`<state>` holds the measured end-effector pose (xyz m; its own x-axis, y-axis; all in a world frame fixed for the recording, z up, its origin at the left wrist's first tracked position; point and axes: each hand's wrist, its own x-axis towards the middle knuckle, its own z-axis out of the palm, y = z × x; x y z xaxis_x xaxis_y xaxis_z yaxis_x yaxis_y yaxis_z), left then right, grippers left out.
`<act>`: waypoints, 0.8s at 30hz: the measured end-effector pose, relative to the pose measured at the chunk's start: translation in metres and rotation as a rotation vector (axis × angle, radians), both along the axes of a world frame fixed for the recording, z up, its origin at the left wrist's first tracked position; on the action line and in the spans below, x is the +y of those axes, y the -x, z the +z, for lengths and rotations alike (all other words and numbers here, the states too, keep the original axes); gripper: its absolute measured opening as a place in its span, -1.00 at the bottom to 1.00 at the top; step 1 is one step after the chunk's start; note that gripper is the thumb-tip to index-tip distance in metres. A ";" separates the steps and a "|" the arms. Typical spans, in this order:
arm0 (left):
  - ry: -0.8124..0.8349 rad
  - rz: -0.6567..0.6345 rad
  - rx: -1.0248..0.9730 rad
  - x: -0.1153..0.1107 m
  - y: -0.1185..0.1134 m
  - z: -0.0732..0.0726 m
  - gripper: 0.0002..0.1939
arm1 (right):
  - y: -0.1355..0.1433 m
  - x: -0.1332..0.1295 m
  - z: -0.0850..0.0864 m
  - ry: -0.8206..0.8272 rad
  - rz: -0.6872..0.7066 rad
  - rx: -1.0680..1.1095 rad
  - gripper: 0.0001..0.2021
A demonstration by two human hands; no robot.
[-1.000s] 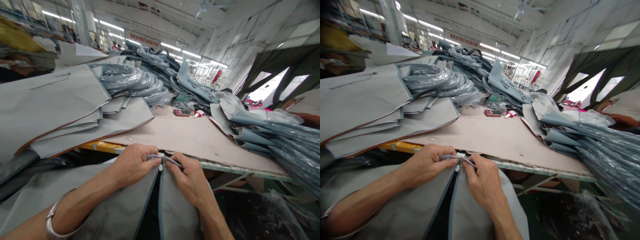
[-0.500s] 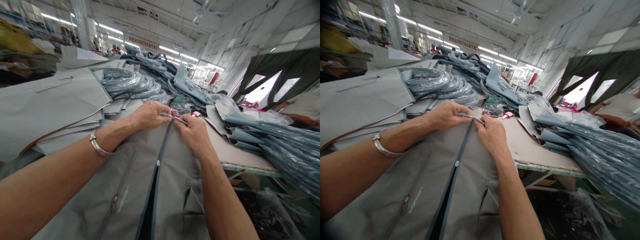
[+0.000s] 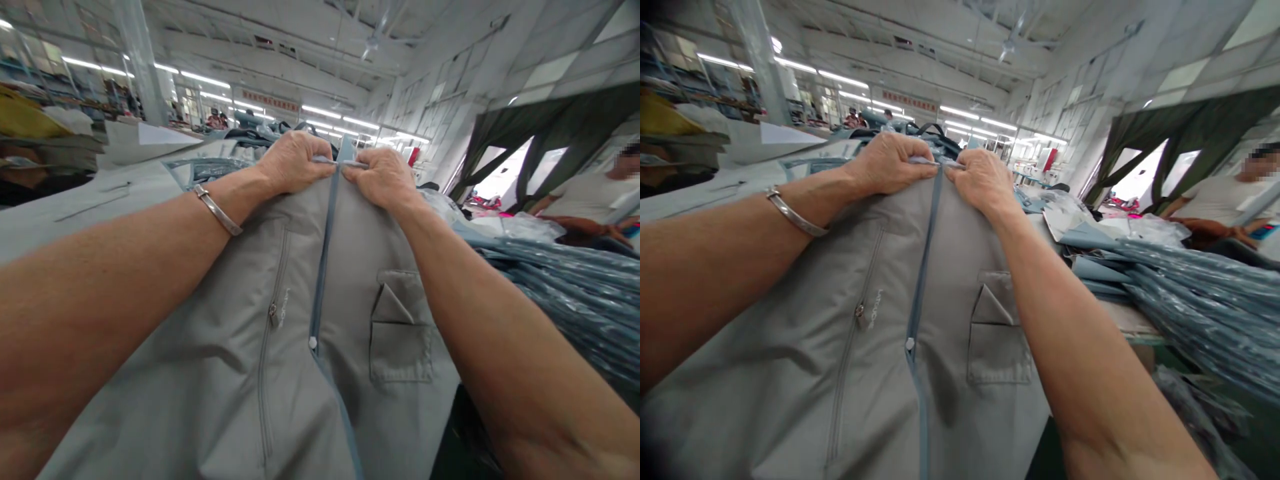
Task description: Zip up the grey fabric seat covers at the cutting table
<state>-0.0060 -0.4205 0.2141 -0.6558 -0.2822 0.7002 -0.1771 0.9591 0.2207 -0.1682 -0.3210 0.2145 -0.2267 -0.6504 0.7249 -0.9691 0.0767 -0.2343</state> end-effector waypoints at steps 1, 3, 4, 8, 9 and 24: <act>0.023 0.013 -0.002 -0.003 0.002 0.006 -0.80 | 0.003 -0.005 0.007 0.009 0.006 -0.005 -0.87; 0.097 0.075 -0.007 -0.010 0.008 0.018 -0.79 | 0.008 -0.015 0.020 0.015 -0.004 0.005 -0.85; 0.139 0.107 -0.009 -0.014 0.011 0.024 -0.78 | 0.011 -0.020 0.026 0.015 -0.012 0.017 -0.84; 0.229 0.156 -0.027 -0.031 0.024 0.035 -0.74 | 0.024 -0.038 0.040 -0.019 -0.021 -0.003 -0.78; 0.223 0.156 -0.032 -0.035 0.027 0.033 -0.74 | 0.028 -0.041 0.039 -0.046 -0.013 -0.037 -0.79; 0.052 -0.014 -0.109 0.068 -0.061 -0.068 -0.55 | 0.043 -0.083 -0.019 -0.217 0.044 -0.125 -0.82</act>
<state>0.0554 -0.3527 0.1456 -0.7327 -0.2374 0.6378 -0.1839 0.9714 0.1503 -0.2112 -0.4045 0.1957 -0.2738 -0.7993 0.5350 -0.9371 0.0965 -0.3354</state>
